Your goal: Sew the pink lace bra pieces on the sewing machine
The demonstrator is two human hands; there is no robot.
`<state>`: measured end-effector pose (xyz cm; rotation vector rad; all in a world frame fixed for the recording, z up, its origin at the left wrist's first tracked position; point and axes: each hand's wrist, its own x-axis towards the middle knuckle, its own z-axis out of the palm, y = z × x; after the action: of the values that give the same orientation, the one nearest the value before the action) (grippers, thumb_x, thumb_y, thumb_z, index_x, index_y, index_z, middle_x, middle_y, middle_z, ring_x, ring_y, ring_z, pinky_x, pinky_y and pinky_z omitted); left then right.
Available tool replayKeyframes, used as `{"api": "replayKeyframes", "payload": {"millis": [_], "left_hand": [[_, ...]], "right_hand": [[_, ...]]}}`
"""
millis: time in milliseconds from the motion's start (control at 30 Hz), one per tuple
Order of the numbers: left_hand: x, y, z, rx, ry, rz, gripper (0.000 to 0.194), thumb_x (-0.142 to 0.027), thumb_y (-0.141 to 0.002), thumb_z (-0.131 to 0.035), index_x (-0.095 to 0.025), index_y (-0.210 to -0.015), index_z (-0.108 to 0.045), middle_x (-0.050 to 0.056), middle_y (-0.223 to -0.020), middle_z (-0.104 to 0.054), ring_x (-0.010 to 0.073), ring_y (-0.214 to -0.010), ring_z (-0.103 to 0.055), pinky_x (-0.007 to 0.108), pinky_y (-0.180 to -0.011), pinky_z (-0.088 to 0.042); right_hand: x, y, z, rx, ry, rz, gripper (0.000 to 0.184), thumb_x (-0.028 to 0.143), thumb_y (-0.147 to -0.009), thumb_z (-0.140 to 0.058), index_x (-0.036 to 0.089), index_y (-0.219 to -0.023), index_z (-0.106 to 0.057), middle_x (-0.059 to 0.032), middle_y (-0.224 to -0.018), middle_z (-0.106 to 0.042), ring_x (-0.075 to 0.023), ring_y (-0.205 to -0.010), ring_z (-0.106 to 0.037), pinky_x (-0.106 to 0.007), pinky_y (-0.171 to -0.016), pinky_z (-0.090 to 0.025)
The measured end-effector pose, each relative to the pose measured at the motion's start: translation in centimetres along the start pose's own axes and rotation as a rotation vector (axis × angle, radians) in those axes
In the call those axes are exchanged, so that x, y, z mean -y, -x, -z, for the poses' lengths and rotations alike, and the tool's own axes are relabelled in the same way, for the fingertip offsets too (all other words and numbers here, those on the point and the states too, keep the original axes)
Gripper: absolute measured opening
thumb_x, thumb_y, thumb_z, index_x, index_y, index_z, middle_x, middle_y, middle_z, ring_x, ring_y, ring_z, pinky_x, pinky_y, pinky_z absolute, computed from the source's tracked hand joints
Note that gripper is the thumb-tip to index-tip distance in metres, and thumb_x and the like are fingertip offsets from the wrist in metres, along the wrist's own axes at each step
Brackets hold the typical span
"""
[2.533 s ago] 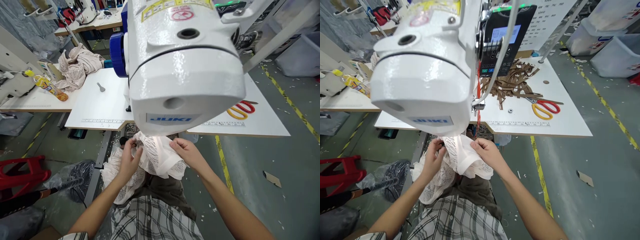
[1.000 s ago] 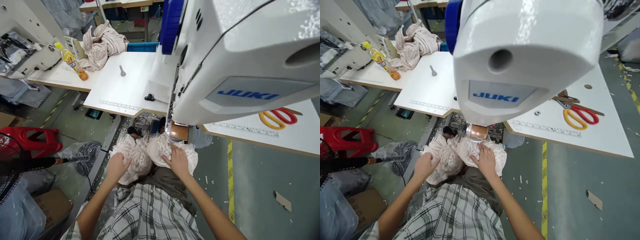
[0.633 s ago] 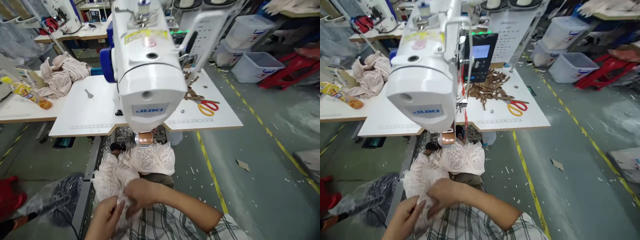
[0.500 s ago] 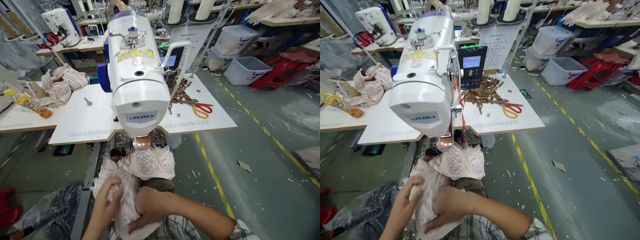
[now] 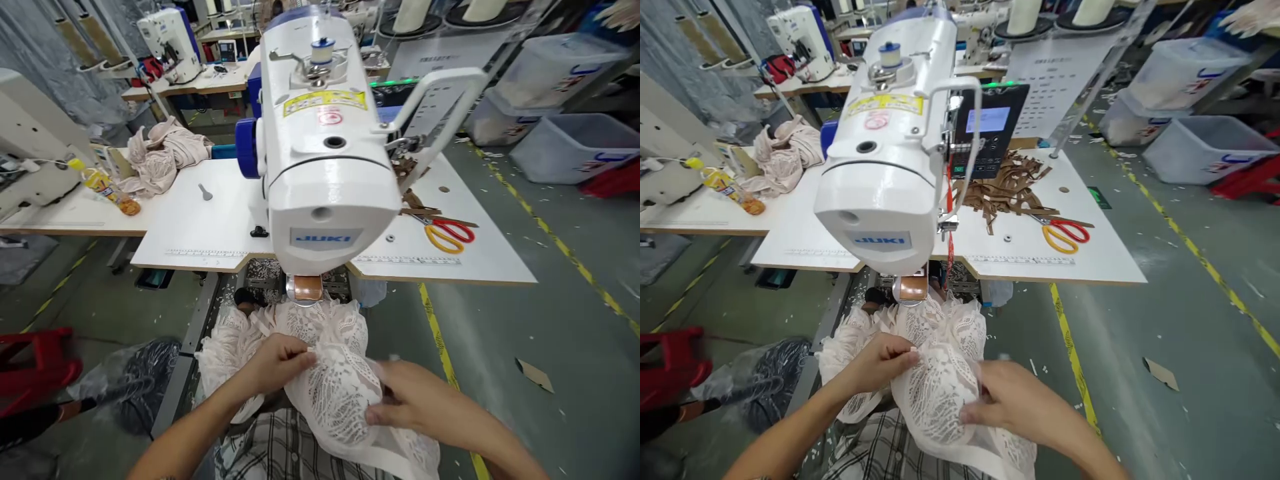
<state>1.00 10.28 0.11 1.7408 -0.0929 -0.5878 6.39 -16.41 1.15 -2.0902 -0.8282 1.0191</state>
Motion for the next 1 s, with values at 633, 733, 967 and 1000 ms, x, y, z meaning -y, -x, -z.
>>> {"api": "replayKeyframes", "payload": {"millis": [633,733,967,1000], "left_hand": [[-6.3,-4.2,6.9,-0.547,-0.261,0.019,0.032,-0.029,-0.080,-0.066,-0.014,-0.064,-0.044,-0.001,-0.059,-0.044,0.0087,-0.056,-0.036,0.022,-0.051,-0.026],[-6.1,-4.8,7.0,-0.582,-0.317,-0.042,0.029,-0.022,-0.079,-0.062,-0.016,-0.062,-0.039,-0.001,-0.057,-0.041,0.0107,-0.058,-0.039,0.023,-0.054,-0.030],[-5.7,-5.3,7.3,-0.650,-0.459,-0.072,0.013,-0.019,-0.075,-0.059,-0.016,-0.067,-0.049,0.002,-0.067,-0.052,0.0155,-0.070,-0.050,0.025,-0.062,-0.040],[-5.7,-5.3,7.3,-0.655,-0.466,-0.065,0.016,-0.019,-0.075,-0.059,-0.016,-0.066,-0.047,0.002,-0.065,-0.050,0.0148,-0.067,-0.048,0.025,-0.061,-0.038]], "right_hand": [[2.0,-10.8,4.5,-0.375,-0.427,0.019,0.053,0.065,-0.086,-0.053,0.015,-0.069,-0.051,-0.0019,-0.063,-0.045,-0.0114,-0.058,-0.040,-0.024,-0.053,-0.031],[2.0,-11.2,5.0,-0.431,-0.373,-0.003,0.050,0.062,-0.083,-0.057,0.016,-0.065,-0.048,-0.0013,-0.060,-0.041,-0.0115,-0.057,-0.037,-0.024,-0.051,-0.028],[1.9,-11.3,5.7,-0.476,-0.304,-0.045,0.042,0.054,-0.080,-0.062,0.017,-0.062,-0.051,-0.0021,-0.060,-0.046,-0.0132,-0.057,-0.041,-0.026,-0.051,-0.032],[1.8,-11.3,5.8,-0.461,-0.314,-0.048,0.040,0.054,-0.081,-0.061,0.017,-0.065,-0.054,-0.0027,-0.061,-0.049,-0.0142,-0.058,-0.043,-0.026,-0.051,-0.034]]}}
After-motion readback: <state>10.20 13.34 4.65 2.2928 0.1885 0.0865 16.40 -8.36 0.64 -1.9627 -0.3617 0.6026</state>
